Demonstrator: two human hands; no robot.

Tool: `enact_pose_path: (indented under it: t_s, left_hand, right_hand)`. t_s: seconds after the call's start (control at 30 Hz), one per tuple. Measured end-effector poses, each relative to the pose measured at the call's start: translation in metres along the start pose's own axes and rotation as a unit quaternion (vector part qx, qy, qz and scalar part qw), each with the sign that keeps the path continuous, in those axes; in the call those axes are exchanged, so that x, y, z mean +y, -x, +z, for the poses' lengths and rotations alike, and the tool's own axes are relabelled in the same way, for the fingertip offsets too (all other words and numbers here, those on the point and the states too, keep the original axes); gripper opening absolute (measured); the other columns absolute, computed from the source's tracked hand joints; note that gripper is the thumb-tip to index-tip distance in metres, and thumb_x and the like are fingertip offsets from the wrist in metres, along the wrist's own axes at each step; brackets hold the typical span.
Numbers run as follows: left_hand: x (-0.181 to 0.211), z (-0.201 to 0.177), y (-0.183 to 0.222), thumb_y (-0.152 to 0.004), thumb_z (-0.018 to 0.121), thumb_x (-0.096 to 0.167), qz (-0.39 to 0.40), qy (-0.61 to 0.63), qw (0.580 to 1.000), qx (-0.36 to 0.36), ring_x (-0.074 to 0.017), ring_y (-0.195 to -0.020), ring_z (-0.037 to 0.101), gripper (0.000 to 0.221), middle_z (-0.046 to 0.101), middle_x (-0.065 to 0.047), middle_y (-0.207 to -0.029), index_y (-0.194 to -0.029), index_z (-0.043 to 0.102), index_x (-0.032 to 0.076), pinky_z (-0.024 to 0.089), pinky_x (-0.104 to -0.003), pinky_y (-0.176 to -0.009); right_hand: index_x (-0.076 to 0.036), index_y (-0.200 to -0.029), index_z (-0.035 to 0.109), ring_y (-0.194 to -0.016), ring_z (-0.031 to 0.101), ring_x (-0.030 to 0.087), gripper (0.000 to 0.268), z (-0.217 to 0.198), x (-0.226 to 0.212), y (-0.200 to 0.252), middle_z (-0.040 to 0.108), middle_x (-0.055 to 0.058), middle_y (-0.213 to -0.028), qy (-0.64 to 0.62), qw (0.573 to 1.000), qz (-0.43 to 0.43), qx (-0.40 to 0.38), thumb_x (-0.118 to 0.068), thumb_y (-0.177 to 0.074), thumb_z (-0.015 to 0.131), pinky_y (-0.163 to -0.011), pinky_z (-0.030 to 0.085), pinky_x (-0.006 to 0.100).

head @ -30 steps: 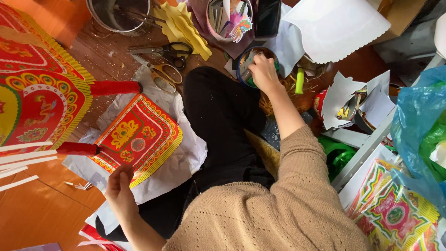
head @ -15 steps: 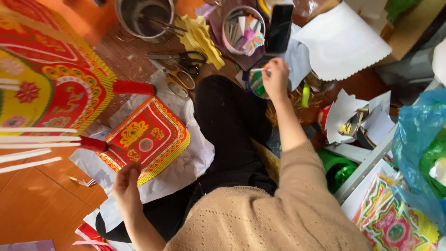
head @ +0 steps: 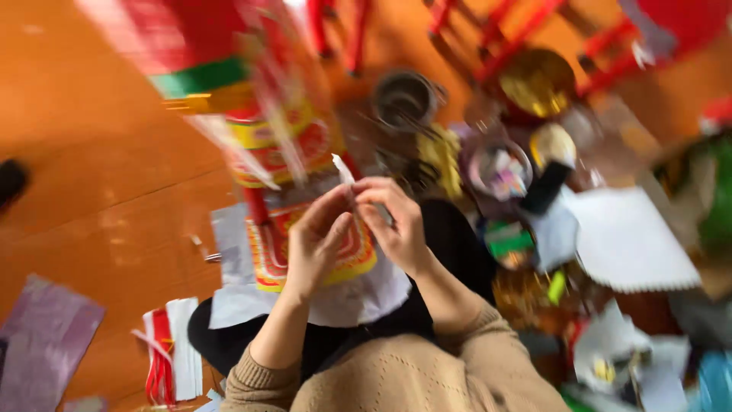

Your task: Decorating traditional red paper horse figures with colorful paper panels, green tape, and artificial flowers.

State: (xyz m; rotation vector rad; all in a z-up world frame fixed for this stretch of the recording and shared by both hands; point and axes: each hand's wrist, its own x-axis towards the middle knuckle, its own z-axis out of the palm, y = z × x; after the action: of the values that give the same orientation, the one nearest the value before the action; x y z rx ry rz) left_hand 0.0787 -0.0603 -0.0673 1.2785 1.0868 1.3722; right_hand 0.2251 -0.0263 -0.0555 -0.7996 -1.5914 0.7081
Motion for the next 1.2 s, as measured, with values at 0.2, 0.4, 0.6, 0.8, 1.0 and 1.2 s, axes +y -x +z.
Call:
enact_pose_path:
  t_s: [0.2, 0.4, 0.6, 0.8, 1.0, 1.2]
  left_hand:
    - [0.028, -0.051, 0.008, -0.082, 0.077, 0.003, 0.016, 0.070, 0.982, 0.173, -0.0088, -0.070, 0.057, 0.015, 0.065, -0.006, -0.073, -0.094, 0.069, 0.000, 0.052, -0.025, -0.064]
    - [0.059, -0.076, 0.009, -0.084, 0.075, 0.003, 0.075, 0.072, 0.985, 0.136, -0.0074, -0.065, 0.056, 0.012, 0.064, -0.006, -0.068, -0.094, 0.071, -0.001, 0.050, -0.022, -0.060]
    - [0.073, -0.091, 0.006, -0.087, 0.071, 0.001, 0.131, 0.024, 0.983, 0.130, -0.0167, -0.079, 0.061, 0.025, 0.066, -0.013, -0.083, -0.111, 0.065, -0.005, 0.054, -0.032, -0.072]
    - [0.102, -0.090, -0.025, -0.091, 0.064, 0.004, 0.241, -0.150, 0.937, 0.205, -0.0188, -0.071, 0.061, 0.043, 0.067, -0.013, -0.080, -0.134, 0.057, 0.007, 0.054, -0.035, -0.065]
    - [0.132, -0.099, -0.092, -0.102, 0.052, 0.013, 0.352, -0.322, 0.853, 0.212, -0.0346, -0.066, 0.058, 0.040, 0.057, -0.015, -0.081, -0.141, 0.053, 0.021, 0.049, -0.047, -0.062]
    - [0.137, -0.105, -0.130, -0.102, 0.049, 0.020, 0.286, -0.458, 0.803, 0.252, -0.0360, -0.066, 0.060, 0.036, 0.055, -0.009, -0.079, -0.137, 0.056, 0.029, 0.052, -0.050, -0.060]
  right_hand:
    - [-0.002, -0.094, 0.073, -0.090, 0.072, 0.027, 0.016, 0.030, -0.044, -0.011, 0.073, 0.016, -0.098, -0.065, 0.994, -0.066, -0.053, -0.011, -0.094, 0.061, -0.075, 0.058, 0.034]
    - [0.004, -0.117, 0.064, -0.093, 0.063, 0.019, 0.029, 0.057, -0.040, -0.029, 0.068, 0.016, -0.103, -0.231, 0.963, 0.105, -0.091, -0.009, -0.091, 0.063, -0.075, 0.056, 0.031]
    - [0.000, -0.085, 0.064, -0.057, 0.054, 0.008, 0.007, 0.074, -0.057, -0.054, 0.056, 0.004, -0.065, -0.227, 0.962, 0.120, -0.090, 0.000, -0.085, 0.071, -0.052, 0.045, 0.021]
    - [-0.004, -0.092, 0.063, -0.054, 0.052, 0.010, 0.005, 0.087, -0.057, -0.087, 0.056, 0.005, -0.063, -0.085, 0.996, -0.030, -0.017, -0.009, -0.093, 0.065, -0.051, 0.042, 0.024]
    - [-0.004, -0.123, 0.054, -0.059, 0.055, 0.017, 0.025, 0.091, -0.088, -0.152, 0.063, 0.013, -0.073, 0.025, 0.976, -0.208, 0.052, -0.012, -0.101, 0.061, -0.051, 0.044, 0.030]
    - [-0.007, -0.122, 0.066, -0.088, 0.068, 0.036, 0.027, 0.100, -0.073, -0.186, 0.067, 0.017, -0.098, 0.129, 0.960, -0.243, 0.049, -0.005, -0.096, 0.063, -0.074, 0.056, 0.043]
